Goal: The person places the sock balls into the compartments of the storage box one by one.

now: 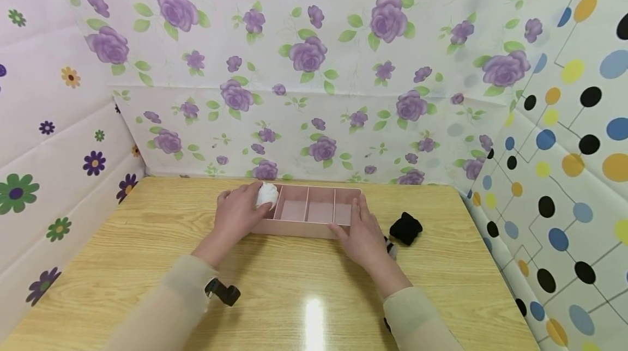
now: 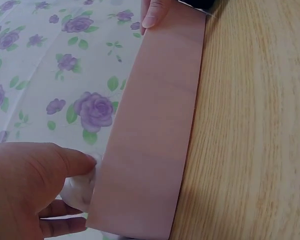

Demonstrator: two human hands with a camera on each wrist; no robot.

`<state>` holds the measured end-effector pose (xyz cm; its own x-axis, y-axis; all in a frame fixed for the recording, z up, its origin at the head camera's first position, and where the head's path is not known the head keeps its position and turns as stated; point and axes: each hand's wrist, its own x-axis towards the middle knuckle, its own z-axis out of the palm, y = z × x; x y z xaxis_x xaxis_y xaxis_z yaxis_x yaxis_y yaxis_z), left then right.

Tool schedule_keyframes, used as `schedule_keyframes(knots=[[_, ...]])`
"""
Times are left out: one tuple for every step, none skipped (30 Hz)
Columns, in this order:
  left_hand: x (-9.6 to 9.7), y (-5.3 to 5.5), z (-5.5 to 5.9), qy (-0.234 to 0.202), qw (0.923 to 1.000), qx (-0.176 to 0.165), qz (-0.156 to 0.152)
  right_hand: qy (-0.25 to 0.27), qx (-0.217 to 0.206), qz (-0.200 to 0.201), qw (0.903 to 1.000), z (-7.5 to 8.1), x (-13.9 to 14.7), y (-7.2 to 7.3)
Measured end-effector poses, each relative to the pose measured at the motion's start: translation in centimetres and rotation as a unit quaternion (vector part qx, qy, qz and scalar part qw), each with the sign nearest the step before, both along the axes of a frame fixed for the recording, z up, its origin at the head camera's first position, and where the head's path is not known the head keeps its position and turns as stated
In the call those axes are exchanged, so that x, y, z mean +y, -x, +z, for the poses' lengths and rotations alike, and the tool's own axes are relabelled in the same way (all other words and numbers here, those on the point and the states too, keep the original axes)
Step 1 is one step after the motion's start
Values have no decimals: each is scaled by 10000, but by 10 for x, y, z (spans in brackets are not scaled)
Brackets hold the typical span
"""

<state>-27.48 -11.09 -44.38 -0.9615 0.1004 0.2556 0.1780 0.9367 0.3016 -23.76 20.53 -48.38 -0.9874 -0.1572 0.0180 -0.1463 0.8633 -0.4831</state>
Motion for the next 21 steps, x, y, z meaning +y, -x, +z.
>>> schedule_keyframes(knots=[[1,1,-2,19,10000,2,22,2,-5,-4,10000,0,0,0],[1,1,-3,28,10000,7,39,5,-8,-9,10000,0,0,0],[2,2,-4,39,10000,9,58,2,-10,-12,10000,0,0,0],[2,2,-5,43,10000,16,71,2,-12,-16,10000,0,0,0],[3,2,-6,58,9999,32,78,5,-14,-18,10000,0,0,0],[3,2,-7,68,9999,43,81,7,-17,-21,10000,0,0,0],[4,3,-8,78,9999,60,80,11,-18,-22,10000,0,0,0],[4,3,-8,90,9999,76,78,13,-18,-22,10000,0,0,0],[5,3,-9,110,9999,88,79,18,-17,-23,10000,0,0,0],[5,3,-9,130,9998,94,79,21,-19,-25,10000,0,0,0],[5,3,-10,155,9998,102,78,26,-14,-29,10000,0,0,0],[6,3,-10,167,9998,115,80,31,-15,-30,10000,0,0,0],[6,3,-10,177,9997,135,81,38,-17,-33,10000,0,0,0],[6,2,-10,175,9997,153,82,32,-16,-32,10000,0,0,0],[6,2,-10,170,9997,173,80,32,-18,-33,10000,0,0,0],[7,2,-11,168,9996,199,77,31,-19,-35,10000,0,0,0],[7,2,-11,152,9996,215,76,36,-16,-39,10000,0,0,0],[7,2,-11,139,9996,221,77,36,-20,-40,10000,0,0,1],[7,2,-12,126,9997,211,70,32,-13,-40,10000,-1,0,1],[7,3,-12,123,9997,211,63,33,-14,-42,10000,-1,0,1],[7,3,-12,120,9997,204,59,49,-22,-53,10000,-1,0,1]])
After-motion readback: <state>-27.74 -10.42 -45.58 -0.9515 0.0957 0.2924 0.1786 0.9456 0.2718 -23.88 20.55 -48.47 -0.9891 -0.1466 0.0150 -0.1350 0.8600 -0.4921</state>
